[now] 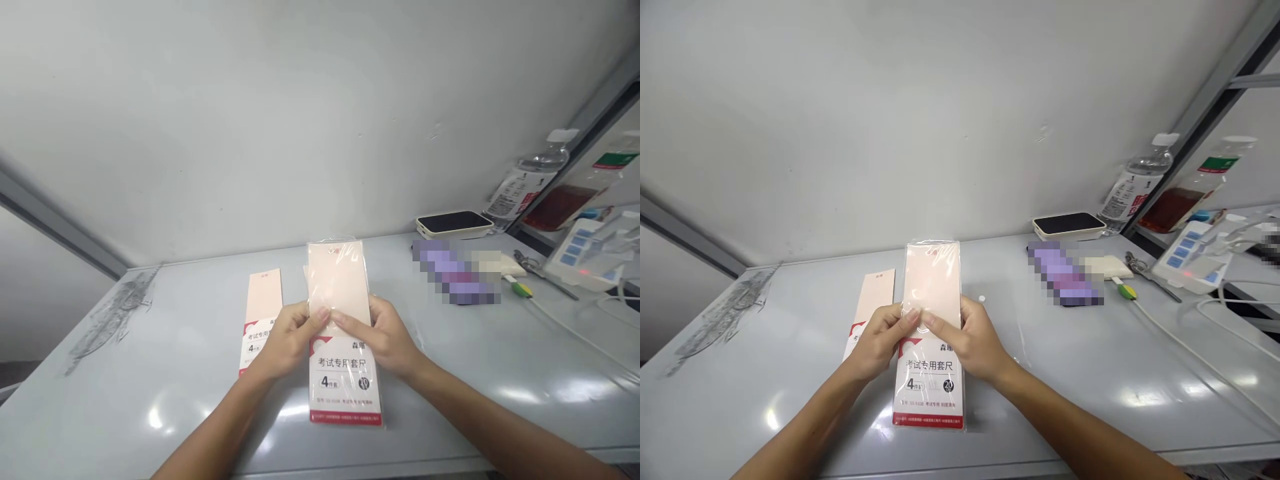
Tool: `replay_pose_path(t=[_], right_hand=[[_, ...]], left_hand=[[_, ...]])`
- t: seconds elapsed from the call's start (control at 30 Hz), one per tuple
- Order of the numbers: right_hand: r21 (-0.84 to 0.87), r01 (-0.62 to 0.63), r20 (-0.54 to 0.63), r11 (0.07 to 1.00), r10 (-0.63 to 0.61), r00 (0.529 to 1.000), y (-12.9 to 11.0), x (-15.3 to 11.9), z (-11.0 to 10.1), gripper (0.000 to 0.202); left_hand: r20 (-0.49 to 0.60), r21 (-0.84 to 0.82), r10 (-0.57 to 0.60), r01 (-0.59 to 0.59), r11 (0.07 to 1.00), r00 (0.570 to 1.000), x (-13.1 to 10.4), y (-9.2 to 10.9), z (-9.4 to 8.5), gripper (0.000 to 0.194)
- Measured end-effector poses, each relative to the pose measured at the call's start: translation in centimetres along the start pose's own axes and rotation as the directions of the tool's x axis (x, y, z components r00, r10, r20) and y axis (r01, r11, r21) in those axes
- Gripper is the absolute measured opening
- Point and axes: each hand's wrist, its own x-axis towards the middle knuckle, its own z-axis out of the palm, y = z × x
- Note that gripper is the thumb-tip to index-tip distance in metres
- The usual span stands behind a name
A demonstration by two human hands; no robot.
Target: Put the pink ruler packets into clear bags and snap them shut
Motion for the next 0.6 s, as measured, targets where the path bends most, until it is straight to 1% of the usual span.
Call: replay_pose_path(t=[0.1,0.17,0.23,0.27,0.33,0.4,0.47,0.53,0.6], right_hand=[[-0.037,0.012,-0.009,0.999,-0.012,1.0,0.1,0.0,0.0,0.022],[-0.043,0.011,-0.012,0.999,-0.011,1.0,0.1,0.1,-0.1,0.023],[-0.033,-0.034,0.006,0.999,0.034,0.999,0.1,0.3,-0.2,0.024],[-0.035,-0.071,0.022,0.997,0.072,0.997,0.1,0.4,-0.3,0.025],[-0.077,-0.148,0.05,0.986,0.152,0.987,0.2,0.6,-0.6,0.031],[-0.183,-0.181,0.034,0.966,0.19,0.981,0.5,0.8,-1.0,0.036],[-0.372,-0.161,-0.028,0.914,0.162,0.986,1.0,1.0,-1.3,0.041],[-0.583,-0.117,-0.067,0.804,0.096,0.993,1.6,1.1,-1.5,0.042],[-0.733,-0.088,-0.069,0.674,0.055,0.996,2.1,1.1,-1.6,0.039]], left_hand=[[-0.005,0.021,-0.011,0.011,1.0,1.0,0.0,0.1,0.2,0.037],[-0.041,0.024,-0.029,0.03,0.999,0.999,0.1,0.1,0.2,0.037],[-0.136,0.059,-0.038,0.047,0.997,0.99,0.4,-0.1,-0.1,0.038],[-0.201,0.11,-0.032,0.055,0.992,0.979,0.5,-0.2,-0.4,0.039],[-0.339,0.287,0.003,0.1,0.953,0.941,0.9,-0.7,-1.1,0.042],[-0.437,0.481,0.051,0.185,0.857,0.898,1.2,-1.2,-1.7,0.044],[-0.477,0.613,0.071,0.274,0.741,0.876,1.3,-1.7,-2.0,0.044],[-0.473,0.707,0.068,0.333,0.624,0.878,1.3,-2.1,-1.9,0.044],[-0.44,0.785,0.065,0.349,0.512,0.895,1.2,-2.2,-1.6,0.045]])
